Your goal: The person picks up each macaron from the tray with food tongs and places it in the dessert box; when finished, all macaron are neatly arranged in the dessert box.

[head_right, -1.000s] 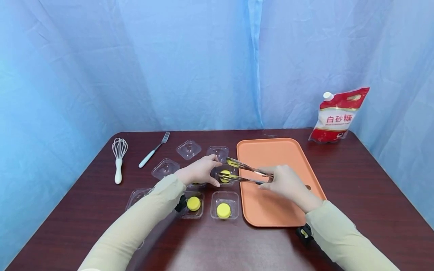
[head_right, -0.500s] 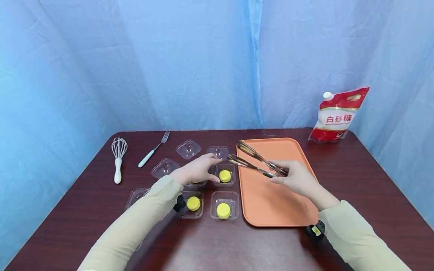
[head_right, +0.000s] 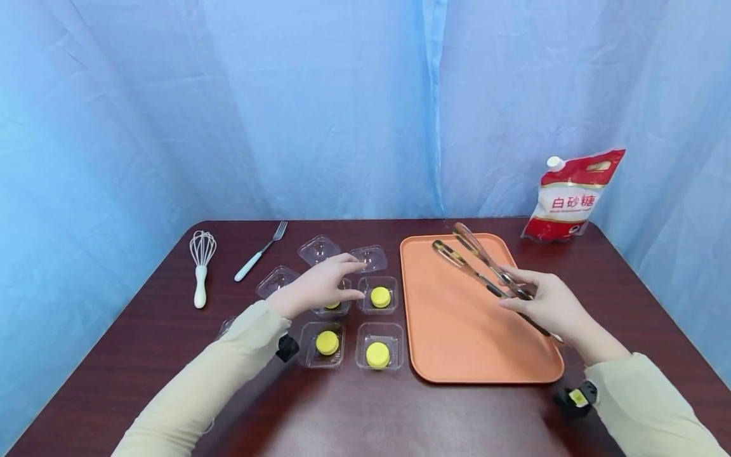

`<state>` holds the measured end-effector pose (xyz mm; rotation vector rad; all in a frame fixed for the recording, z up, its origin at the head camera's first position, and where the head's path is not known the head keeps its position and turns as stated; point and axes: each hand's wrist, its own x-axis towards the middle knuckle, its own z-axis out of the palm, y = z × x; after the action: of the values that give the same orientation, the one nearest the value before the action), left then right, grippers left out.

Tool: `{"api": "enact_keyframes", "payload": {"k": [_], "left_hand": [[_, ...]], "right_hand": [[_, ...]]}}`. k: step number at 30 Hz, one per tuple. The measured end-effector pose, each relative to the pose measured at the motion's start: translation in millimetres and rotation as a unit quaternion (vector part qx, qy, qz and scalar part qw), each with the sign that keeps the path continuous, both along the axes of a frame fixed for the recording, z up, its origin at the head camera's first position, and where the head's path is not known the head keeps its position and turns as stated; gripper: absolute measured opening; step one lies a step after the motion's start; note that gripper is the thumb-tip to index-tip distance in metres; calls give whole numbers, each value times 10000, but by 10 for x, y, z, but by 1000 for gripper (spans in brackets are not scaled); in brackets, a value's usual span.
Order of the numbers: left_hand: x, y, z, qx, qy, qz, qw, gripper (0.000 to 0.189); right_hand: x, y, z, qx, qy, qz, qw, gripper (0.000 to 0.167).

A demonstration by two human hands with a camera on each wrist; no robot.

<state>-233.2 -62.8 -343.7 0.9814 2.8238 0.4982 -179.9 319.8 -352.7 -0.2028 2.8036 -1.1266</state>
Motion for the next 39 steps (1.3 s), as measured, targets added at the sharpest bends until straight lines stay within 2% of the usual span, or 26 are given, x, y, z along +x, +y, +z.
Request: {"api": "enact_keyframes", "payload": {"k": [5, 9, 18, 26, 31, 34, 39], "left_hand": [[79, -94, 37, 278, 75, 83, 9996, 56], [124, -171, 73, 345, 309, 66, 9989, 55], [209, -382, 105, 428, 589, 136, 9972, 52], [329, -658, 102, 394, 984, 258, 9940, 51], [415, -842, 96, 400, 1238, 236, 9912, 50], [475, -936, 74, 380, 1260, 284, 9909, 49], [580, -1078, 5, 290, 1094, 451, 9925, 49]], "right_hand": [[20, 308, -57, 426, -51, -247, 9988, 80], [23, 544, -131, 789, -14, -438, 9959, 83], [22, 890, -358, 848, -247, -1046, 9906, 86], [20, 1045, -475, 1076, -484, -1439, 9825, 88], [25, 1062, -492, 998, -645, -1575, 9803, 93], [25, 1057, -479, 1029, -682, -1521, 9806, 96], [30, 1070, -473, 1143, -687, -1388, 9813, 102]]}}
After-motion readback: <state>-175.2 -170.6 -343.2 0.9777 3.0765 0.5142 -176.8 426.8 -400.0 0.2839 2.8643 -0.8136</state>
